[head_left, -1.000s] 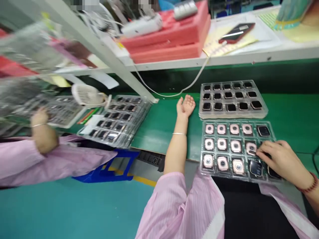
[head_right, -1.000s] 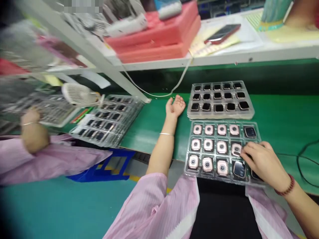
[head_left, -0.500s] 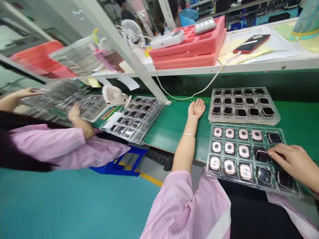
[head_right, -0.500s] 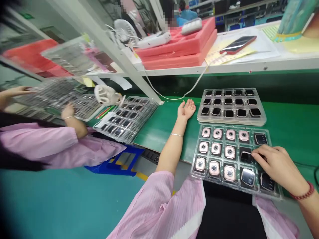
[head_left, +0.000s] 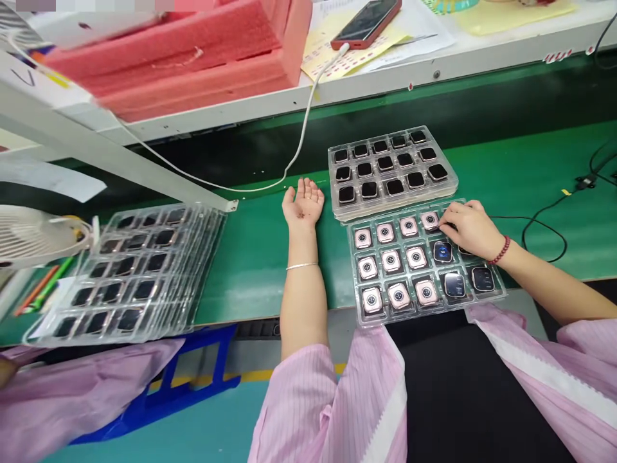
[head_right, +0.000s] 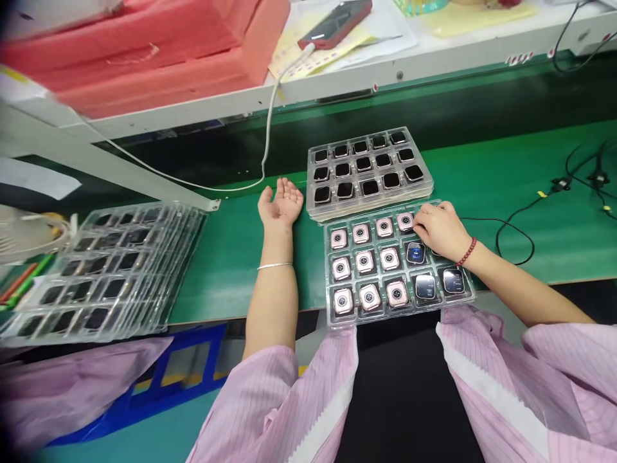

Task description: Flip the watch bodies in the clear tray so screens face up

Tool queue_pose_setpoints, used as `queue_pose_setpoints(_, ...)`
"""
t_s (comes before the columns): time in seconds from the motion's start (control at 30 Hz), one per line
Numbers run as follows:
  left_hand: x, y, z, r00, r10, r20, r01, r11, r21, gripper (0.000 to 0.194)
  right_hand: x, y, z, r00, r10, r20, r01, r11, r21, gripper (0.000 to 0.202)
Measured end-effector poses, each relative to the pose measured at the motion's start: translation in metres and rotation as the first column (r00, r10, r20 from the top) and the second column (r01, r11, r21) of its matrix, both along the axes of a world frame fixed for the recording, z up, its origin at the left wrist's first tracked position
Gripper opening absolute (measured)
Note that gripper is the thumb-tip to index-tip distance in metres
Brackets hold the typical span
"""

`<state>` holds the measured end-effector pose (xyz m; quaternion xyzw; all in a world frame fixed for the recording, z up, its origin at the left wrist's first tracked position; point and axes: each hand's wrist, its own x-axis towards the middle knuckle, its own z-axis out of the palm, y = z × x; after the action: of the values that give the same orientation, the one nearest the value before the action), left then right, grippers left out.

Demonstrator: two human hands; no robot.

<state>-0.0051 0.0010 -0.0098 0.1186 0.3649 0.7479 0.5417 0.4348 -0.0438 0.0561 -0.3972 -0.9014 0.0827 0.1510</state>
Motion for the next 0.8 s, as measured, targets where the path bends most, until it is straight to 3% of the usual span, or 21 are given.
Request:
queue_pose_setpoints(0.13, 0.003, -0.001, 0.004, 1.0, 0.002, 0.029, -0.002, 1.0, -0.008, 0.035, -0.001, 0.015, 0.005, 0.995, 0.025, -0.092, -0.03, 0.998, -0.063, 0.022)
queue_pose_setpoints(0.3, 0.004, -0.001, 0.005, 0.999, 0.002, 0.035, -0.001, 1.0, -0.026, 0.037, 0.001, 0.021, 0.008, 0.999, 0.049, 0.023, -0.048, 0.997, -0.064, 0.024)
queue_pose_setpoints(0.47, 0.003, -0.001, 0.005, 0.998, -0.006, 0.062, 0.007, 1.0, -0.017, 0.036, 0.002, 0.034, 0.013, 0.988, 0.044, -0.147, -0.074, 0.976, -0.205, 0.026)
queue_pose_setpoints(0.63, 0.005, -0.001, 0.006, 0.999, 0.013, 0.052, -0.012, 0.999, -0.03, 0.036, 0.002, 0.047, 0.008, 0.999, 0.04, 0.035, -0.031, 0.976, -0.214, 0.031)
queue_pose_setpoints(0.8, 0.005, -0.001, 0.006, 0.998, 0.006, 0.062, -0.005, 1.0, -0.02, 0.035, 0.0, 0.051, 0.012, 0.997, 0.043, 0.058, -0.026, 0.964, -0.266, 0.042)
